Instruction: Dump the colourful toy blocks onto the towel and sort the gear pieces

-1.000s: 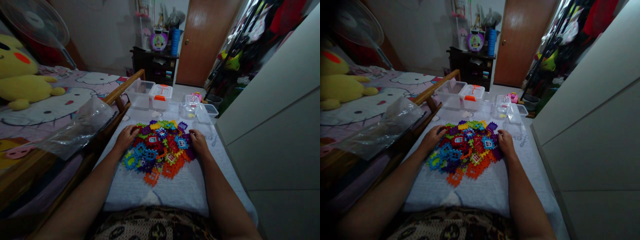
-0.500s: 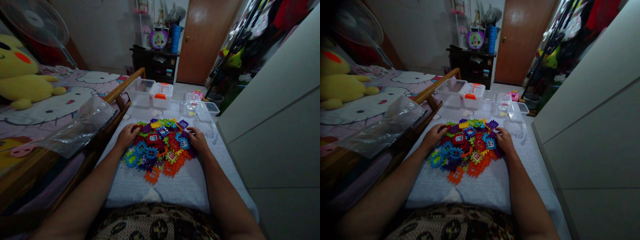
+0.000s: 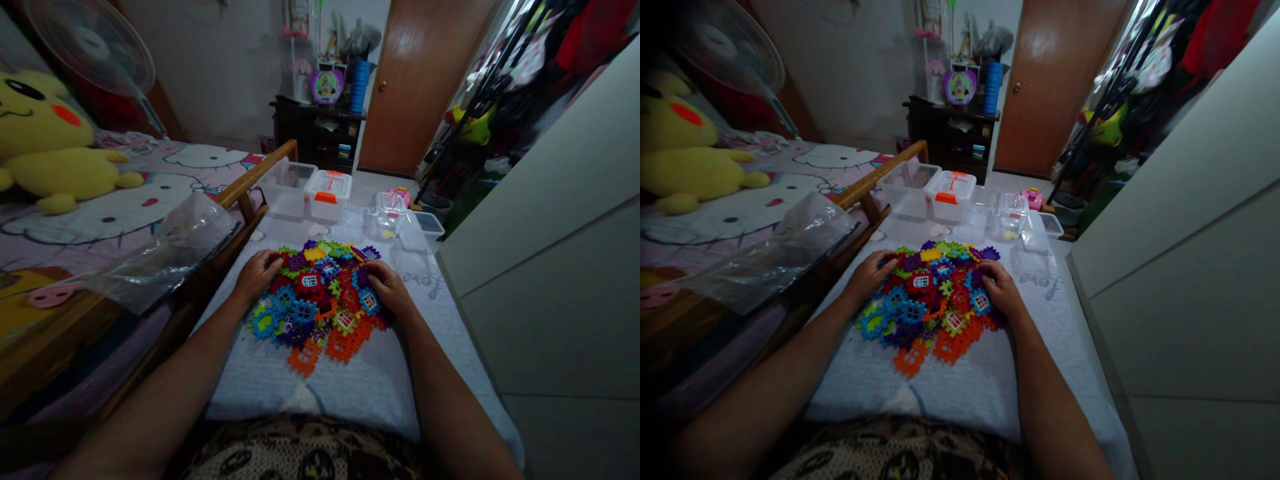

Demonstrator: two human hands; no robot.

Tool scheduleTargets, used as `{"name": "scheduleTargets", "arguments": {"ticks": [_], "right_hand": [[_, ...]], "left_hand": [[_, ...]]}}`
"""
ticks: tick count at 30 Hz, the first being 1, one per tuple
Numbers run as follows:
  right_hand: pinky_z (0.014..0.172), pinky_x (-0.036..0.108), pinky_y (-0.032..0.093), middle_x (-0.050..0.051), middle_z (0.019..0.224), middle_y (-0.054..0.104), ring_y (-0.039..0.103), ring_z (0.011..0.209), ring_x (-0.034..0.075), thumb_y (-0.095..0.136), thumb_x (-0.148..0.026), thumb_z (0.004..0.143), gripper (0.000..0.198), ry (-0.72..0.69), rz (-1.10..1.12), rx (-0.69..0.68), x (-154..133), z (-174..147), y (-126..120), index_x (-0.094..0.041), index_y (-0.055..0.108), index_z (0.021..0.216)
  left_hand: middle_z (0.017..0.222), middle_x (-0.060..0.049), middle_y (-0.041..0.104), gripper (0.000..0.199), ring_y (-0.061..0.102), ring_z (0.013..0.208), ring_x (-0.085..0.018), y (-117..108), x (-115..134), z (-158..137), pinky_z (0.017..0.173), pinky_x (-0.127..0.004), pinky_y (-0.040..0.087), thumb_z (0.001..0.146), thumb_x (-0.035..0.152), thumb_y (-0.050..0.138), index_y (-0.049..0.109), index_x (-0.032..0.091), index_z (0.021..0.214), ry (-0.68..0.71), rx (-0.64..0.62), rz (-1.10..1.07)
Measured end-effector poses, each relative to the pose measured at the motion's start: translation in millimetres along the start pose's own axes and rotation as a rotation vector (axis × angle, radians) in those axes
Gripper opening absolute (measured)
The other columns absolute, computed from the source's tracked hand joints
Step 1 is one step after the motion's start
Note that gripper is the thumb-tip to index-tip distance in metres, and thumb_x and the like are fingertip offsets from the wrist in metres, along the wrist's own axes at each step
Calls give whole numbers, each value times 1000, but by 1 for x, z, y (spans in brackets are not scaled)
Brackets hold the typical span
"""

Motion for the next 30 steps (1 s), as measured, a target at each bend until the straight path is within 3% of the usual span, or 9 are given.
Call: {"name": "scheduleTargets", "arguments": {"ticks": [4,8,12,17,21,26,30], "right_hand": [[99,41,47,7,116,68,62,109,22,50,-31,86,32,37,52,55,5,0,-1,-22,63,114],[101,45,45,9,113,69,62,107,25,47,-33,85,34,126,-158,219,25,-2,-14,-20,66,110],[106,49,41,13,122,67,59,116,27,46,-40,88,44,166,-294,253,41,5,-20,-17,63,122],[114,53,30,14,138,58,47,132,30,51,-46,88,50,181,-345,96,35,25,-6,-19,61,128],[109,44,39,7,130,64,56,123,24,51,-46,90,42,103,-179,-160,14,34,9,-23,64,123],[97,44,50,8,122,68,64,108,25,52,-45,89,45,198,-206,-125,-2,28,-7,-21,61,127],[108,48,41,14,144,52,49,132,33,69,-56,77,73,131,-366,-174,-22,-8,-17,-23,52,140]], "left_hand": [[116,-9,65,48,60,112,-26,-1,1,-2,104,-41,44,89,57,45,64,19,111,-18,27,-65],[117,-9,65,48,62,109,-26,-2,-3,-3,102,-41,46,87,57,47,63,19,112,-72,56,-116],[117,-9,65,48,62,107,-26,-1,-8,-2,101,-40,47,87,57,47,63,20,112,-69,75,-108],[115,-9,65,45,60,112,-26,-2,-11,-2,104,-40,44,89,55,47,65,19,109,-31,94,-93],[109,-8,69,41,62,107,-25,-3,-9,-1,102,-40,45,89,52,45,67,20,103,-12,64,-75],[106,-7,72,36,60,108,-28,-4,-4,0,105,-44,42,86,49,47,69,23,97,16,63,-14],[106,-8,69,34,60,108,-27,-8,-3,-2,104,-44,42,86,47,47,68,22,97,55,114,28]]}}
Point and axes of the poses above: each hand's wrist, its own z-axis towards the middle knuckle, its own y-axis out of the palm, x = y × z, the point moved 4 cm from there along z, towards the middle knuckle
